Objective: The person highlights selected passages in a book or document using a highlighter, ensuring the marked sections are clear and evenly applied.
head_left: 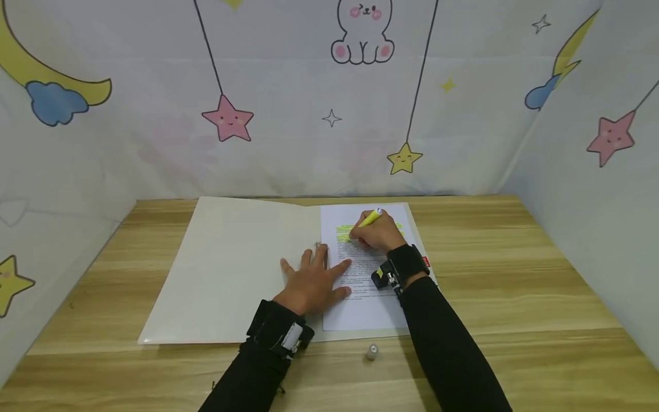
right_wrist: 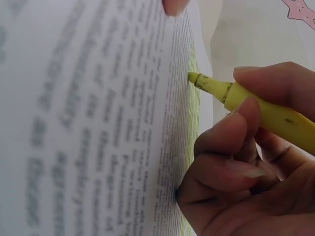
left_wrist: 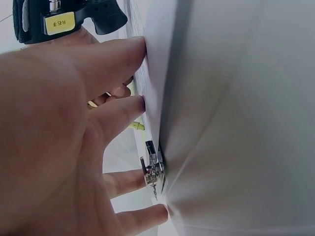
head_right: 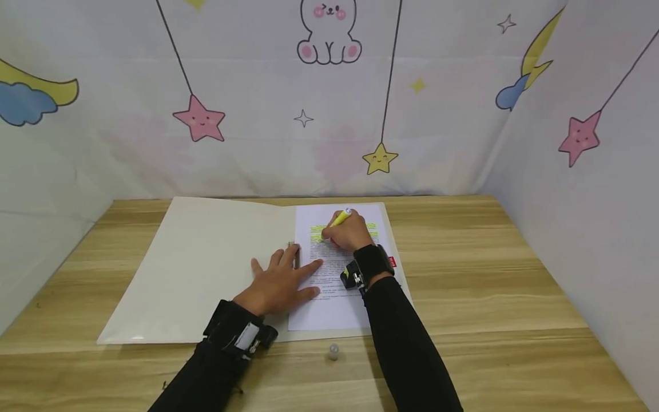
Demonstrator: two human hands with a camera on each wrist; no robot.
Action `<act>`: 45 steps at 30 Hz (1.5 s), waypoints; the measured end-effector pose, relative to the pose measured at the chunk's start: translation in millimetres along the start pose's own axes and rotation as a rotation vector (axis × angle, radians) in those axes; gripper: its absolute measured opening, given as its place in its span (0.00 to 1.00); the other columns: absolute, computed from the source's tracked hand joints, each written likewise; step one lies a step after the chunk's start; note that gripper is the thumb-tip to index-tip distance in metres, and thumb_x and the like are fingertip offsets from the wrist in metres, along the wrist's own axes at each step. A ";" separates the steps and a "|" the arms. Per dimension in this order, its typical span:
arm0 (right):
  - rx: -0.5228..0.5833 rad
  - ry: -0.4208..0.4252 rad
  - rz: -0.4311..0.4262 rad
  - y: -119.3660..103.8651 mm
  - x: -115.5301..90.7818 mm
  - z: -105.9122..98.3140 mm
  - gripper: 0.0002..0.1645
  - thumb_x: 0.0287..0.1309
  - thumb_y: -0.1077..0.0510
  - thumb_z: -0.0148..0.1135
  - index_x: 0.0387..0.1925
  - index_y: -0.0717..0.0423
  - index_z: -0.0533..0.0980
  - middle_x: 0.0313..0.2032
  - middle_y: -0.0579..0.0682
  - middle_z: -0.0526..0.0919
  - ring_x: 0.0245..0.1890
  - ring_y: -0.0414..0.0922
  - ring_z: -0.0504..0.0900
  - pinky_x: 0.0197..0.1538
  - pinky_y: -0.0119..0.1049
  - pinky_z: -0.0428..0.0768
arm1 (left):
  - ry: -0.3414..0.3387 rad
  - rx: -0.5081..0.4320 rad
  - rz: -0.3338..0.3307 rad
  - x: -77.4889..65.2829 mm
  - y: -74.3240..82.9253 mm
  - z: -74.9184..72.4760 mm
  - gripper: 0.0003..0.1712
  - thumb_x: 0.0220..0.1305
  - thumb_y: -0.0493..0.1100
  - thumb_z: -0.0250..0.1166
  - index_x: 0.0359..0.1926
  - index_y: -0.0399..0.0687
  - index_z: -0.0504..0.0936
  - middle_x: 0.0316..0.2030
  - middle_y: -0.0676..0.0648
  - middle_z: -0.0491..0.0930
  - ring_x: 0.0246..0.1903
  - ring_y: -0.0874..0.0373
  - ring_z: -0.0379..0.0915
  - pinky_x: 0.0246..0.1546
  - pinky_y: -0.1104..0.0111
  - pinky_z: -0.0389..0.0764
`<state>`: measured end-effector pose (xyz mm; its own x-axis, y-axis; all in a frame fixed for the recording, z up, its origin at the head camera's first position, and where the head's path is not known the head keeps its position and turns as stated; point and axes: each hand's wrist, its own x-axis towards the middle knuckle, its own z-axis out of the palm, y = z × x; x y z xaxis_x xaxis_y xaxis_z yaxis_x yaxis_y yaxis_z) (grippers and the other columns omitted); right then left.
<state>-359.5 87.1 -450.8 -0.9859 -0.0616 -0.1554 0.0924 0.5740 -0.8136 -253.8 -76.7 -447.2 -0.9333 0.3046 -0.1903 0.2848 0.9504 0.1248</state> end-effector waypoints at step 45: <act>-0.063 -0.039 0.025 4.0 1.6 -15.9 0.11 0.51 0.61 0.70 0.22 0.54 0.74 0.12 0.46 0.72 0.16 0.43 0.71 0.25 0.36 0.68 | -0.025 -0.005 -0.019 2.0 0.3 1.1 0.35 0.66 0.68 0.57 0.73 0.76 0.63 0.76 0.40 0.50 0.72 0.35 0.48 0.61 0.22 0.50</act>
<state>-362.9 102.3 -445.4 -0.9771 -0.0782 -0.1979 0.1065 0.6255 -0.7729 -255.3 -75.8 -448.6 -0.9327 0.2879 -0.2172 0.2657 0.9558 0.1259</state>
